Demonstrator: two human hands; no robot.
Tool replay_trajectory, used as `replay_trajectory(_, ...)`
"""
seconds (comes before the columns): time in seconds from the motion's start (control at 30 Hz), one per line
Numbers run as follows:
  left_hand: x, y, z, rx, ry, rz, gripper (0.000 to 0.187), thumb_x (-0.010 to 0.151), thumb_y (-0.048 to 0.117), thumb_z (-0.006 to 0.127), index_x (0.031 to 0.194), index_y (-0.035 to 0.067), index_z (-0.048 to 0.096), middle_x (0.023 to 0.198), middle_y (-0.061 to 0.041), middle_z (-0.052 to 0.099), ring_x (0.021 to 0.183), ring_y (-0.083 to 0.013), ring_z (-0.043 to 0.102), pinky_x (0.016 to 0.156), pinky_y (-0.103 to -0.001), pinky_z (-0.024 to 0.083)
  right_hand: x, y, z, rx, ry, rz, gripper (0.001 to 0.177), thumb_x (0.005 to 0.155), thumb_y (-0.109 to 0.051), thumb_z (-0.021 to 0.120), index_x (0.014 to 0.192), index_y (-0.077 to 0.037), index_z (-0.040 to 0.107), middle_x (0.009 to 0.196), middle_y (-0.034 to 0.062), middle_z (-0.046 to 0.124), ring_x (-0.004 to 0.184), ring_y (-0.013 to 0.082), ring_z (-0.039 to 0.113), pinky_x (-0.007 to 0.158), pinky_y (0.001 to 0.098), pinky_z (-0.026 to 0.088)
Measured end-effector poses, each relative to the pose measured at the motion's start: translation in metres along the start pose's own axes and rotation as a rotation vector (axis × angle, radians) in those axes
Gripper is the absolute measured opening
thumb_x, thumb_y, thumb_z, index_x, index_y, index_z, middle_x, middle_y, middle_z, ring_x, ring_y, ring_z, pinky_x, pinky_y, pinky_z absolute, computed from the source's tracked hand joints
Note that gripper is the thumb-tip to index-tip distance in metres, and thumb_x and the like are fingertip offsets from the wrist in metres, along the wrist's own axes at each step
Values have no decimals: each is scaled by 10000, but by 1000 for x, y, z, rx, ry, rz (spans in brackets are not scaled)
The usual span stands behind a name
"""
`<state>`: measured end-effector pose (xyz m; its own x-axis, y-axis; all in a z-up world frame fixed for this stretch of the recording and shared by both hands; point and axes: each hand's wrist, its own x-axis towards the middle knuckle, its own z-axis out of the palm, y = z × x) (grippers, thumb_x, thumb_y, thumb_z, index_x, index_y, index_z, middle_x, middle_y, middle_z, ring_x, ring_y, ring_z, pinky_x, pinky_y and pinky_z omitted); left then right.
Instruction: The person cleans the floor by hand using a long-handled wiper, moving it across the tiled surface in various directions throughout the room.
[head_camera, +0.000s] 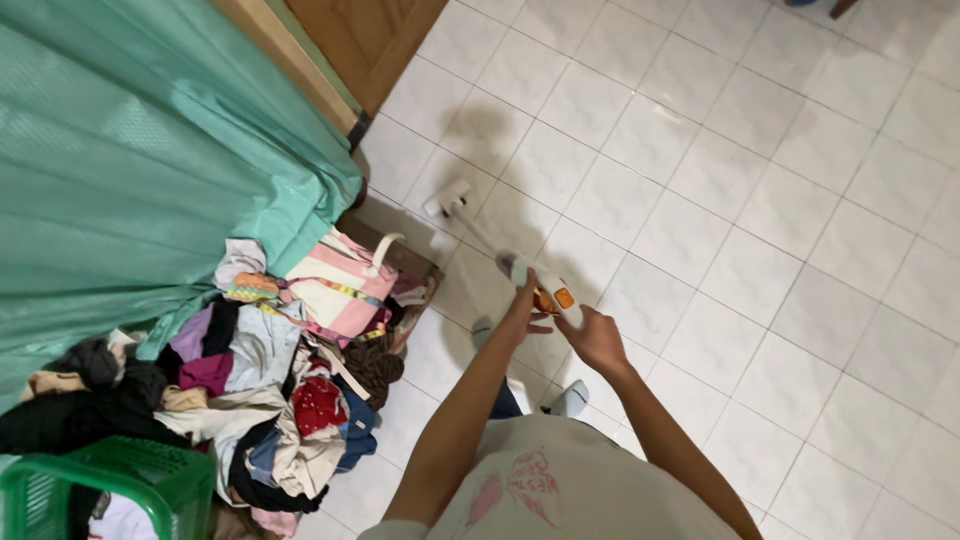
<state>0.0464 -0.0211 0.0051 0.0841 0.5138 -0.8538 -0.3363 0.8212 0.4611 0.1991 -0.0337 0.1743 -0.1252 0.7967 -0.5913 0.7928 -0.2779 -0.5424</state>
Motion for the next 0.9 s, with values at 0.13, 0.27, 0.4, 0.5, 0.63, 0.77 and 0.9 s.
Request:
replay_trajectory(0.13, -7, -47, 51, 49, -47, 8, 1097, 769, 916, 376, 1564, 190, 165, 1504, -197, 424, 1287, -419, 518, 787, -521, 637, -37, 56, -24, -25, 2, 18, 473, 915, -426, 694, 1071, 21, 699, 625, 169, 699, 525, 259, 676, 551, 410, 530)
replay_trajectory(0.27, -13, -89, 96, 79, -95, -4, 1122, 766, 935, 362, 1561, 157, 218, 1487, -208, 433, 1294, -426, 506, 778, -520, 633, -73, 106, -41, -8, 65, -32, 420, 909, -406, 702, 1006, 2, 729, 683, 165, 721, 571, 262, 696, 587, 394, 544)
replay_trajectory(0.4, -29, -124, 132, 122, -127, -19, 1120, 761, 934, 357, 1547, 140, 274, 1469, -199, 451, 1286, -416, 509, 802, -523, 627, -110, 142, -55, 36, 61, 31, 383, 904, -381, 695, 1050, -29, 728, 716, 169, 740, 608, 276, 708, 612, 407, 547)
replay_trajectory(0.5, -41, -145, 159, 150, -110, -28, 1108, 779, 924, 355, 1548, 138, 214, 1479, -214, 470, 1295, -417, 557, 850, -522, 624, -133, 168, -65, 34, 104, 18, 398, 895, -378, 710, 1076, -24, 722, 749, 167, 745, 644, 275, 728, 642, 394, 562)
replay_trajectory(0.63, -53, -163, 183, 217, -208, -25, 1137, 764, 960, 297, 1525, 121, 389, 1431, -202, 518, 1220, -385, 565, 804, -501, 615, -156, 196, -72, 37, 111, 78, 405, 910, -393, 706, 1051, -15, 735, 749, 169, 750, 661, 291, 737, 653, 404, 562)
replay_trajectory(0.77, -62, -171, 199, 254, -204, -42, 1097, 769, 928, 302, 1524, 134, 352, 1444, -185, 497, 1243, -377, 571, 845, -510, 610, -171, 212, -76, 36, 197, 24, 397, 885, -379, 724, 1031, -11, 747, 700, 169, 730, 614, 284, 714, 622, 399, 552)
replay_trajectory(0.9, -62, -172, 197, 294, -194, -15, 1063, 833, 914, 296, 1519, 104, 355, 1442, -210, 503, 1257, -382, 575, 871, -487, 618, -174, 209, -73, 88, 179, 73, 401, 886, -379, 721, 1029, -6, 742, 664, 167, 724, 556, 271, 706, 585, 401, 549)
